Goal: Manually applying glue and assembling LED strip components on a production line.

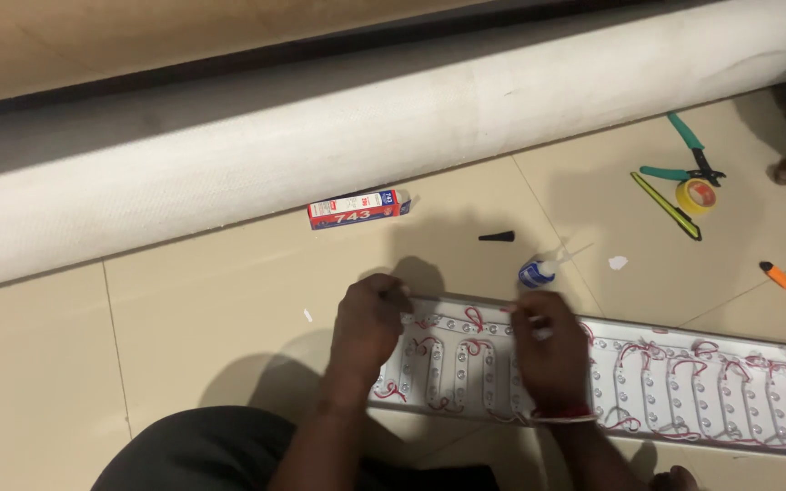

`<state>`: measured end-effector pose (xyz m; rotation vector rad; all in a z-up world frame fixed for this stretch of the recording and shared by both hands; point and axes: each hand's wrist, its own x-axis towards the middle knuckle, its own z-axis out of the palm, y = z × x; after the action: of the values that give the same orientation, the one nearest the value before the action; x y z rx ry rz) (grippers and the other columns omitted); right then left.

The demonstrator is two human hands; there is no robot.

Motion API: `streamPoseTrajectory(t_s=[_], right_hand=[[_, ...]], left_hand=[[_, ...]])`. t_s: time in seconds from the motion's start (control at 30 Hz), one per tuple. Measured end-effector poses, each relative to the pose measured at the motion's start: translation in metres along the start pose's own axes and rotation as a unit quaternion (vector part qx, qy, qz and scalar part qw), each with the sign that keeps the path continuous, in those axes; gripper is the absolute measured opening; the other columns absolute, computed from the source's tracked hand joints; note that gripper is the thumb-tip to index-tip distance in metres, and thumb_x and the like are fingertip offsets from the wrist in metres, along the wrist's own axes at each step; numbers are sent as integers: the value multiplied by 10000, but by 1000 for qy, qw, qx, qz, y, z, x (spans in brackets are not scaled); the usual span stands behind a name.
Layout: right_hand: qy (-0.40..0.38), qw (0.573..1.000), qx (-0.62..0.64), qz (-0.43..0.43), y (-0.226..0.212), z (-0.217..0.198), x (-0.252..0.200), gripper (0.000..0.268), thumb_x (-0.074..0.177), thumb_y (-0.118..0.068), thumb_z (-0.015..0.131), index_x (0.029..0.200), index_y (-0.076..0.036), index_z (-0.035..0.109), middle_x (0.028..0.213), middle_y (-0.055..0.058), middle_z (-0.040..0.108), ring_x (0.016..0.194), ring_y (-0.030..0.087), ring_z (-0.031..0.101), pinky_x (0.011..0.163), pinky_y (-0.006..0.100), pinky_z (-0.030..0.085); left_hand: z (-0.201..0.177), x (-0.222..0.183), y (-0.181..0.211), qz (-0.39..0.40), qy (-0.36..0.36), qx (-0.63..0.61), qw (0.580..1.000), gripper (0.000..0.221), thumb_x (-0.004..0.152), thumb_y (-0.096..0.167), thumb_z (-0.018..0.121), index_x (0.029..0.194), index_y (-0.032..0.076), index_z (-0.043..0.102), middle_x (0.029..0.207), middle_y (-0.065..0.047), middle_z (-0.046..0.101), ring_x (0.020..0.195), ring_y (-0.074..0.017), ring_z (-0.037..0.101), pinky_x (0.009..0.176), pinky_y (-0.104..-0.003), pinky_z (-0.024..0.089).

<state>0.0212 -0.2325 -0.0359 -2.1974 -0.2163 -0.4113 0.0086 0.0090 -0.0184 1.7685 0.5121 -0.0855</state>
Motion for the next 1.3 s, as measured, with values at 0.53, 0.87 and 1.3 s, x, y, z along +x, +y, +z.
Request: streamPoseTrajectory(t_s=[0.53, 0.87, 1.3], right_hand=[[-152, 985, 48, 69, -47, 42, 9, 268, 870, -155, 719, 1128, -88, 747, 998, 57, 767, 727, 177, 738, 637, 308, 584], [-198, 978, -66, -18, -35, 46, 3, 253, 858, -176, 713, 1083, -74, 761, 1075, 91, 741, 966, 287, 708, 815, 389, 562], [-217, 970, -57, -91, -43, 40, 4, 317, 862, -90, 650, 1158, -111, 762, 1102, 77, 725, 1011, 286, 663, 870, 398, 538]], left_hand=[[-95, -88, 96, -32, -314, -434, 844, 336, 1036, 213, 594, 1207, -59, 690, 1051, -160, 708, 787, -131, 602, 702, -269, 493], [-79, -61, 65, 35, -208, -157, 965, 260, 977, 228, 642, 1128, 44, 748, 977, -63, 749, 773, -164, 632, 696, -320, 513], [-6, -45, 18, 71, -157, 516, 839, 533, 963, 197, 557, 1489, 238, 481, 1387, -179, 483, 1207, -397, 574, 924, -477, 543]])
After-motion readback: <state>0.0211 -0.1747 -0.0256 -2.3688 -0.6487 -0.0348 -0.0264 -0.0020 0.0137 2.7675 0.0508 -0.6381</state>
